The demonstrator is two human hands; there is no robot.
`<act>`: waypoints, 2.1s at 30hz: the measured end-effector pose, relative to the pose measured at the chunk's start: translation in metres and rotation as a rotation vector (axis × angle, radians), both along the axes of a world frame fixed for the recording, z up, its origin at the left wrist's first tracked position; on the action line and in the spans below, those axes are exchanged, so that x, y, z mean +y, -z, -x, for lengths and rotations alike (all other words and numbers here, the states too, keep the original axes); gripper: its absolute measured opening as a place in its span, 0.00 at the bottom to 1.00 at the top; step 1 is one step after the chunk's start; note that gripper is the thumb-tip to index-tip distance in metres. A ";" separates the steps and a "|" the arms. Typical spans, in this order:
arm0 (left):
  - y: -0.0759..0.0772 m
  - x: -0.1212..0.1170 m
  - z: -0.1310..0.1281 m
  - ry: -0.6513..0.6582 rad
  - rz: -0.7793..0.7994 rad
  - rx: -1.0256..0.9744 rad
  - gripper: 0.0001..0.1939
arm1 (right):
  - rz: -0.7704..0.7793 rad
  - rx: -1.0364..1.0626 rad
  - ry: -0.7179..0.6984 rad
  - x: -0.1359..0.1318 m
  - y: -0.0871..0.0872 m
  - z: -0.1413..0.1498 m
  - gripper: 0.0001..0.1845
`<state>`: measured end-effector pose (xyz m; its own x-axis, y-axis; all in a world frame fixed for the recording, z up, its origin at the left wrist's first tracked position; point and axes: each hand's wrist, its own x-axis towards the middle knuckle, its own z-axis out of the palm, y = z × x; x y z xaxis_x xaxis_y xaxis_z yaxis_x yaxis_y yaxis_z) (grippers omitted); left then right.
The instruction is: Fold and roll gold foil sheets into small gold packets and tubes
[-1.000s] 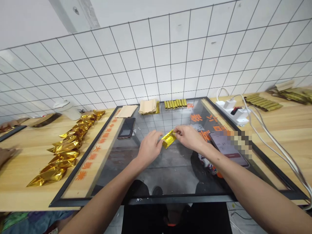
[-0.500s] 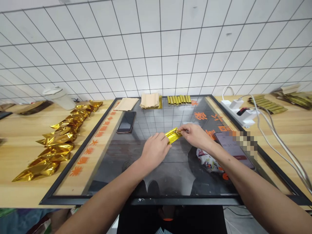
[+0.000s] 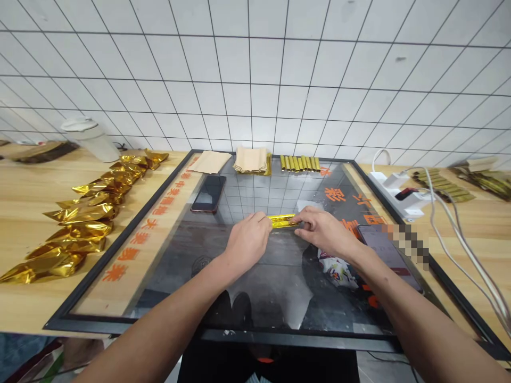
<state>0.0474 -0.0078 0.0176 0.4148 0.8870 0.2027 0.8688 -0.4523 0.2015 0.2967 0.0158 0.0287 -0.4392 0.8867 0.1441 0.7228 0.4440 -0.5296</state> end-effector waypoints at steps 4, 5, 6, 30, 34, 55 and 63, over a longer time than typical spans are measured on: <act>-0.001 0.000 0.002 0.020 0.005 -0.010 0.15 | -0.052 -0.063 -0.033 0.000 0.003 0.000 0.10; 0.000 0.000 0.002 0.030 -0.003 -0.010 0.14 | -0.058 -0.079 -0.043 0.000 0.003 0.000 0.10; 0.001 0.000 0.002 0.041 -0.015 -0.009 0.13 | -0.061 -0.091 -0.050 0.000 0.002 0.000 0.10; 0.007 0.001 0.003 0.009 0.066 -0.078 0.12 | -0.049 -0.131 -0.057 -0.005 -0.006 0.006 0.07; 0.005 0.001 0.004 0.008 0.080 -0.124 0.07 | -0.039 -0.140 -0.056 -0.005 -0.007 0.006 0.07; 0.009 0.006 0.007 -0.050 0.142 -0.241 0.06 | 0.021 -0.180 0.051 -0.003 -0.002 0.006 0.10; 0.007 0.007 0.006 -0.083 0.178 -0.331 0.08 | 0.036 -0.184 0.079 -0.005 -0.005 0.008 0.10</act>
